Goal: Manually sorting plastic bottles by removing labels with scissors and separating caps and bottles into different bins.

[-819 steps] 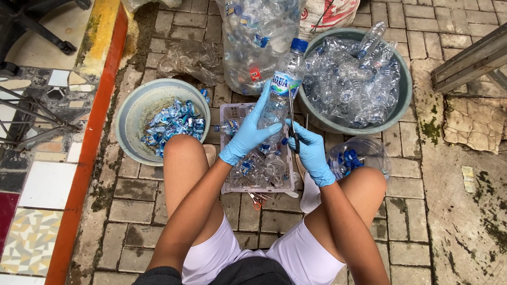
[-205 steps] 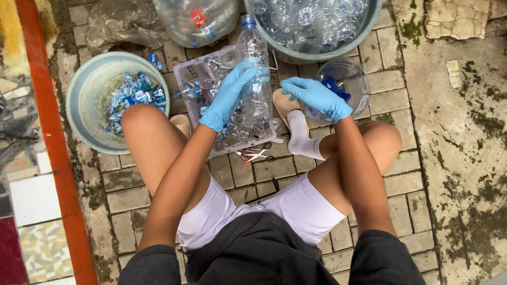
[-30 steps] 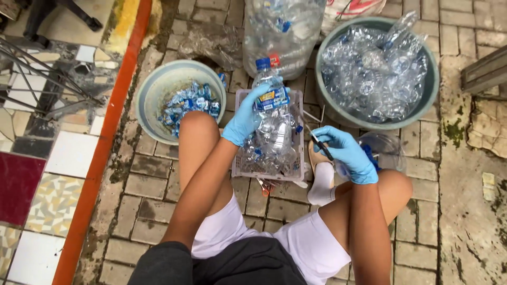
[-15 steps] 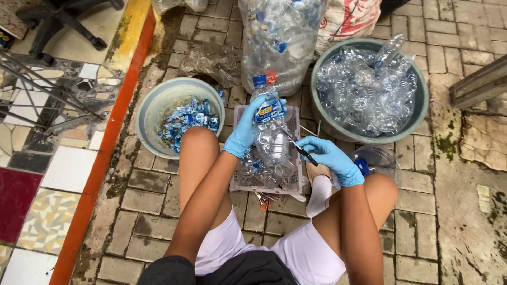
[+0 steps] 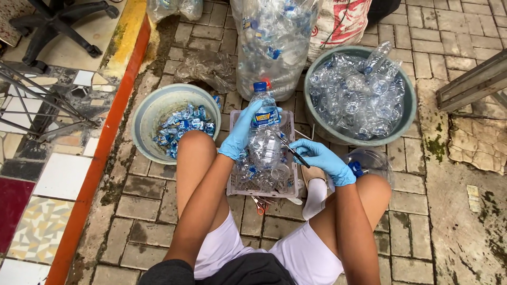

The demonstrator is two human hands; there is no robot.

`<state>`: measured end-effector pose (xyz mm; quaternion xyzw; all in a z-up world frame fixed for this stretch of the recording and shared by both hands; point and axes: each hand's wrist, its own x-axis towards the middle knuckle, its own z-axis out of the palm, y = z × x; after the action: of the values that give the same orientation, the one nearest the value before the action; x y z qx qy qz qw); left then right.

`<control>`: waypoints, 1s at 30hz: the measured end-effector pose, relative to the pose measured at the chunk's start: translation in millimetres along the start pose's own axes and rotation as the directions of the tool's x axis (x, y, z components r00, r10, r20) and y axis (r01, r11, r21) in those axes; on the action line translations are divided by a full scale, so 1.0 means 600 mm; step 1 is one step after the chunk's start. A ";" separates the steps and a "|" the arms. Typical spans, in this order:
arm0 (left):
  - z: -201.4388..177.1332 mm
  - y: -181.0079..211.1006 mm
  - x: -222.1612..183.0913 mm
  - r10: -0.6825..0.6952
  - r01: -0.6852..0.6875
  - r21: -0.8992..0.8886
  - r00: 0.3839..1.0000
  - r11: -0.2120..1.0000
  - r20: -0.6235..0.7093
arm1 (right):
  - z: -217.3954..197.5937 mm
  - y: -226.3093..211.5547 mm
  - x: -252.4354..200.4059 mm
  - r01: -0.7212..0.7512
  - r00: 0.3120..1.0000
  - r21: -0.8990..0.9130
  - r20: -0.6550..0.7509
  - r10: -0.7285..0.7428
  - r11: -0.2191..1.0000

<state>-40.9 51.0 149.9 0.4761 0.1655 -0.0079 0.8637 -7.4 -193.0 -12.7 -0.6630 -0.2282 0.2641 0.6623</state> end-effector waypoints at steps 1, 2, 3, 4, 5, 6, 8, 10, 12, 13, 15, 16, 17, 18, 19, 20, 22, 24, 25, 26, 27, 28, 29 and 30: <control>-0.011 -0.012 0.016 0.000 0.000 -0.001 1.000 1.000 -0.002 | 0.000 0.002 0.000 -0.001 1.000 0.000 0.002 0.001 1.000; -0.021 -0.025 0.031 -0.013 0.013 0.023 1.000 1.000 0.018 | -0.001 0.003 0.000 0.002 1.000 -0.003 0.003 -0.002 1.000; -0.033 -0.037 0.047 -0.026 0.025 0.048 0.999 0.999 0.036 | -0.001 0.005 0.000 0.006 1.000 -0.007 0.004 -0.006 1.000; -0.026 -0.031 0.039 -0.025 0.024 0.048 0.999 0.999 0.035 | 0.002 0.003 0.001 0.006 1.000 -0.007 0.006 -0.006 1.000; -0.020 -0.024 0.032 -0.045 0.045 0.039 0.999 0.998 0.019 | 0.004 0.001 0.001 0.015 1.000 -0.002 0.014 -0.015 1.000; -0.012 -0.018 0.025 -0.066 0.065 0.030 0.998 0.997 0.004 | 0.007 -0.001 0.001 0.024 0.999 0.002 0.021 -0.024 1.000; 0.009 -0.008 0.013 -0.092 0.092 0.015 0.995 0.996 -0.026 | 0.008 0.004 0.008 0.032 0.999 -0.002 0.022 -0.032 0.999; 0.008 -0.013 0.015 -0.125 0.125 -0.002 0.990 0.992 -0.059 | 0.011 0.008 0.009 0.033 0.999 -0.004 0.024 -0.033 0.999; -0.017 -0.029 0.034 -0.155 0.151 0.061 0.986 0.987 0.056 | 0.014 0.008 0.010 0.032 0.999 -0.008 0.017 -0.032 0.999; -0.019 -0.033 0.039 -0.154 0.150 0.062 0.987 0.987 0.055 | 0.016 0.008 0.011 0.032 0.999 -0.007 0.018 -0.032 0.999; -0.024 -0.039 0.048 -0.156 0.153 0.053 0.986 0.987 0.064 | 0.018 0.006 0.013 0.039 0.999 -0.019 0.013 -0.039 0.999; -0.016 -0.035 0.034 -0.156 0.152 0.053 0.986 0.987 0.063 | 0.019 0.003 0.014 0.039 0.999 -0.019 0.013 -0.039 0.999; -0.008 -0.029 0.020 -0.109 0.109 0.002 0.992 0.994 0.057 | 0.021 0.000 0.014 0.040 0.999 -0.029 0.006 -0.040 0.999; 0.000 -0.024 0.007 -0.063 0.065 -0.049 0.997 0.997 0.047 | 0.023 -0.003 0.015 0.041 0.999 -0.039 -0.002 -0.041 0.998; -0.007 -0.028 0.012 -0.064 0.067 -0.048 0.997 0.997 0.046 | 0.024 -0.003 0.016 0.040 0.999 -0.037 -0.002 -0.040 0.998; -0.014 -0.031 0.017 -0.053 0.054 -0.022 0.995 0.998 0.080 | 0.026 -0.002 0.017 0.045 0.999 -0.034 -0.006 -0.045 0.998; -0.057 -0.064 0.064 -0.047 0.046 0.008 0.993 0.999 0.113 | 0.031 0.000 0.020 0.049 0.999 -0.024 -0.012 -0.049 0.999; -0.125 -0.126 0.147 -0.053 0.077 -0.076 0.958 0.994 0.280 | 0.035 0.001 0.020 0.051 0.998 -0.014 -0.036 -0.051 0.999; -0.122 -0.120 0.140 -0.057 0.081 -0.073 0.958 0.994 0.282 | 0.038 -0.004 0.019 0.050 0.998 -0.012 -0.040 -0.050 0.999; -0.119 -0.113 0.133 -0.037 0.047 -0.027 0.951 0.999 0.308 | 0.042 -0.009 0.018 0.051 0.998 -0.012 -0.041 -0.051 0.999; -0.117 -0.106 0.126 -0.016 0.010 0.018 0.943 1.000 0.332 | 0.045 -0.014 0.018 0.052 0.998 -0.012 -0.039 -0.052 0.999; -0.086 -0.082 0.097 -0.018 0.012 0.019 0.943 1.000 0.332 | 0.046 -0.011 0.019 0.052 0.998 -0.010 -0.040 -0.052 0.999; -0.056 -0.059 0.068 -0.075 0.063 0.073 0.980 0.995 0.182 | 0.046 -0.009 0.020 0.047 0.998 -0.001 -0.038 -0.047 0.999; -0.025 -0.036 0.039 -0.125 0.121 0.117 0.992 0.986 0.024 | 0.046 -0.006 0.021 0.042 0.999 0.007 -0.035 -0.042 0.999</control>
<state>-26.7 54.9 118.2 0.5139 0.1801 -0.0782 0.8351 -15.5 -163.8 -9.1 -0.6600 -0.2295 0.2396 0.6741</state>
